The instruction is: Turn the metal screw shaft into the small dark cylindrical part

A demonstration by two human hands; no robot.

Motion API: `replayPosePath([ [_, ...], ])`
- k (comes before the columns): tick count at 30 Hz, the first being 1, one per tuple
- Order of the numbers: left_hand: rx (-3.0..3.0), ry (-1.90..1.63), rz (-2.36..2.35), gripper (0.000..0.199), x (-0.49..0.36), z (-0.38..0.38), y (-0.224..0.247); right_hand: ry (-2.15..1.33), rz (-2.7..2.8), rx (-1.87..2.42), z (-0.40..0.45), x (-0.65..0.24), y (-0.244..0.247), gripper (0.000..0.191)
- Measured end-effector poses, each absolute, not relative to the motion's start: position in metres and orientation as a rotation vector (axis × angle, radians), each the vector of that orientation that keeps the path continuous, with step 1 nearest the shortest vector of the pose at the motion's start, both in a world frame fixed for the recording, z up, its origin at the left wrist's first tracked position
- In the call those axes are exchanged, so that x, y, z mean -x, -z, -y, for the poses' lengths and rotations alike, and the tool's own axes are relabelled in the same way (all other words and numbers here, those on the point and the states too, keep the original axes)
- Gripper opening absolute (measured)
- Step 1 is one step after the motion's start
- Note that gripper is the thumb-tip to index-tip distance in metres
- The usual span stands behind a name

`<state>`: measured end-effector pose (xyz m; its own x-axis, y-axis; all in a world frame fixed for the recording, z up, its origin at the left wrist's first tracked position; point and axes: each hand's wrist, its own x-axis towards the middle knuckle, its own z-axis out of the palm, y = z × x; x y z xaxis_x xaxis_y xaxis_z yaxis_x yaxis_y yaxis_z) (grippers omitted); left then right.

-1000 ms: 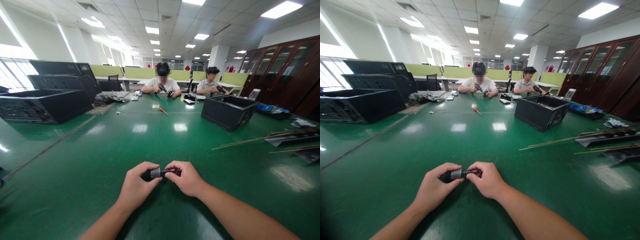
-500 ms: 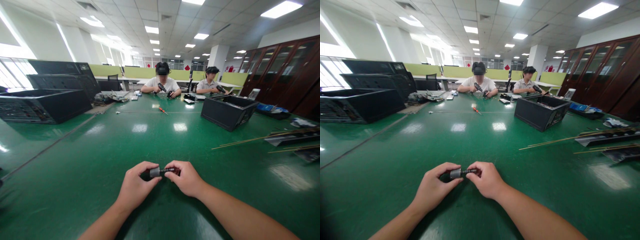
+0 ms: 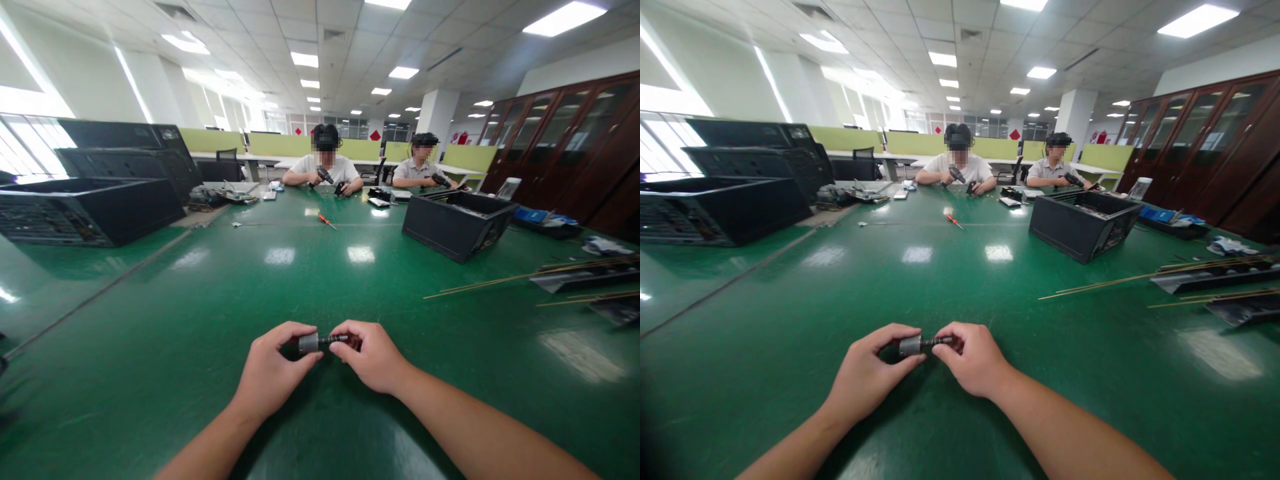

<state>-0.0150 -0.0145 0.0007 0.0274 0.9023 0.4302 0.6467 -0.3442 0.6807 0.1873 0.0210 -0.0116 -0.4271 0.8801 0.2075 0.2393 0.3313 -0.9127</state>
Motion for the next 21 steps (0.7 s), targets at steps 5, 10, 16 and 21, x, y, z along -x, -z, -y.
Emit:
replayPosePath([
  [5, -1.991, -1.209, -1.592, 0.025, 0.0157, 0.0149, -0.0012, -1.096, 1.88, 1.0, -0.0206, -0.1875, 0.0104, 0.013],
  [10, -1.957, -1.207, -1.591, 0.025, 0.0147, 0.0154, -0.0031, -1.122, 1.869, 1.002, -0.0204, -0.1875, 0.0107, 0.013],
  [16, -1.957, -1.212, -1.589, 0.025, 0.0153, 0.0151, -0.0021, -1.122, 1.862, 1.002, -0.0197, -0.1877, 0.0096, 0.013],
  [21, -1.965, -1.206, -1.598, 0.025, 0.0157, 0.0154, -0.0019, -1.133, 1.856, 1.006, -0.019, -0.1876, 0.008, 0.013],
])
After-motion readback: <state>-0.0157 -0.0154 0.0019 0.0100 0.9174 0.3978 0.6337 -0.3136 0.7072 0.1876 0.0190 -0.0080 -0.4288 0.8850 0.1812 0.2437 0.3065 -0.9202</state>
